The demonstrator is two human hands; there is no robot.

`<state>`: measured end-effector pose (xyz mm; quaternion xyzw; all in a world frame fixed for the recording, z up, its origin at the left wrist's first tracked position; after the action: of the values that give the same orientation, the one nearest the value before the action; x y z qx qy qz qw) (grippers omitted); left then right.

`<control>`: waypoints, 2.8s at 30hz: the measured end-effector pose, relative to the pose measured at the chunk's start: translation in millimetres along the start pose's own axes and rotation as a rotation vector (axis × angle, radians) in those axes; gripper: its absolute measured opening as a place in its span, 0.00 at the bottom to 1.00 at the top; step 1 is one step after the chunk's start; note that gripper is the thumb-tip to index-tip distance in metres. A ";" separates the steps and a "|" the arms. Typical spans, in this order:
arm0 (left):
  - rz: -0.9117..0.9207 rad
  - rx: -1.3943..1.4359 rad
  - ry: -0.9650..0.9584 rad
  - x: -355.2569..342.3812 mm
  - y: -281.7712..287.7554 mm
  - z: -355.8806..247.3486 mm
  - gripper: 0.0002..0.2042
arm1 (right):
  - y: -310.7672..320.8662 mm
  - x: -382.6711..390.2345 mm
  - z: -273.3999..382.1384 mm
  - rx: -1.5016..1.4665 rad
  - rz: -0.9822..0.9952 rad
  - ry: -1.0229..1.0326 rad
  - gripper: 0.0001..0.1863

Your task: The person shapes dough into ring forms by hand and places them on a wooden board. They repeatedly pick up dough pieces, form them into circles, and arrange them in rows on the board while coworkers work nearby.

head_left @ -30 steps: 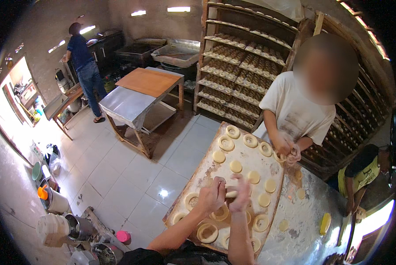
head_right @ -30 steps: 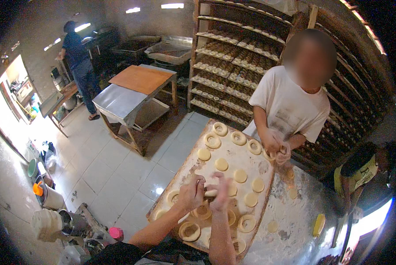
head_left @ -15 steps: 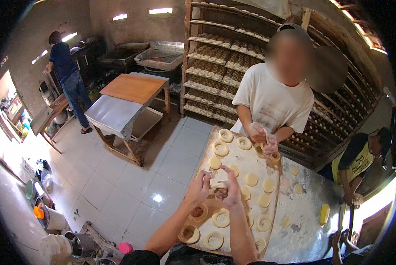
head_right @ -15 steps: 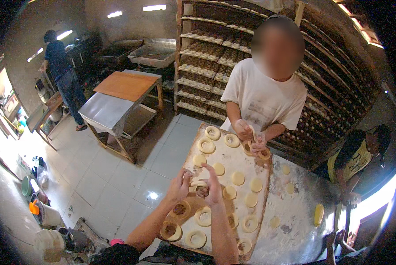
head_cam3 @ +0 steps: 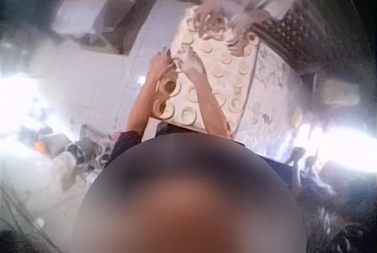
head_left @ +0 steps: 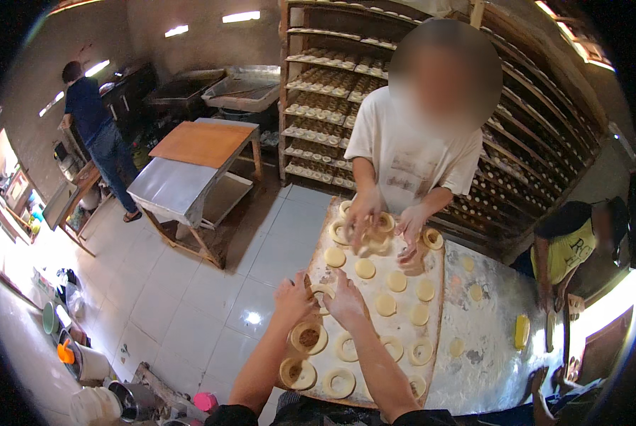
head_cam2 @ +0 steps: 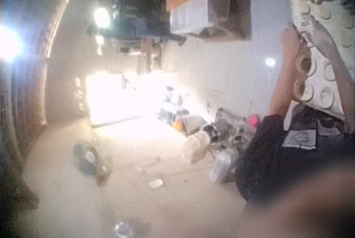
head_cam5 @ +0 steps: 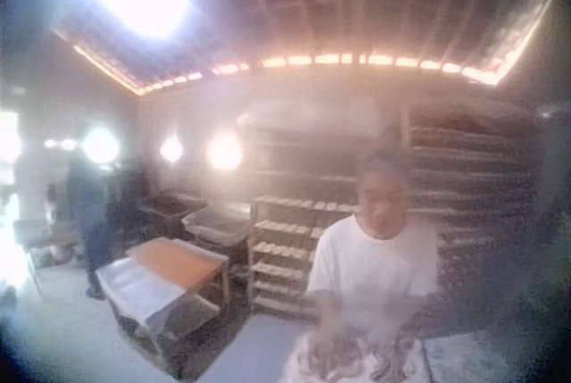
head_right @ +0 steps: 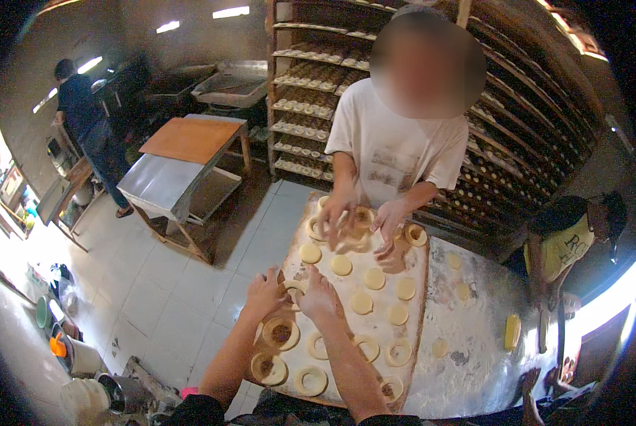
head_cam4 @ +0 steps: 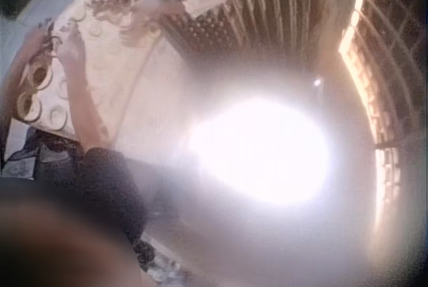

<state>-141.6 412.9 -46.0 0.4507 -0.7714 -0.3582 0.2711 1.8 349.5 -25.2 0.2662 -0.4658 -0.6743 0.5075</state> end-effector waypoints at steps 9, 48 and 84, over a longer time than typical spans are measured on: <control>-0.148 0.030 -0.317 17.4 -36.3 -97.8 0.26 | 83.3 105.3 -201.2 0.187 -0.299 -0.480 0.26; 0.153 0.621 -0.432 174.5 -236.8 -430.8 0.17 | 197.9 197.9 -414.6 -0.481 -0.516 0.184 0.22; -0.096 0.788 -0.357 92.8 -51.1 -169.1 0.12 | 63.0 106.0 -96.5 -1.052 -0.062 0.403 0.39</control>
<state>-32.1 261.0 22.9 0.4861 -0.8621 -0.1212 -0.0764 73.2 213.0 2.5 0.1143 0.0470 -0.7661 0.6308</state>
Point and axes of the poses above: each hand's wrist, its own x-axis away from the middle knuckle, its own y-axis out of the back of the hand, z = x × y, the point moved 8 cm from there along -x, towards the middle knuckle, and after that the axes turned 8 degrees about x, right-handed, at the moved point
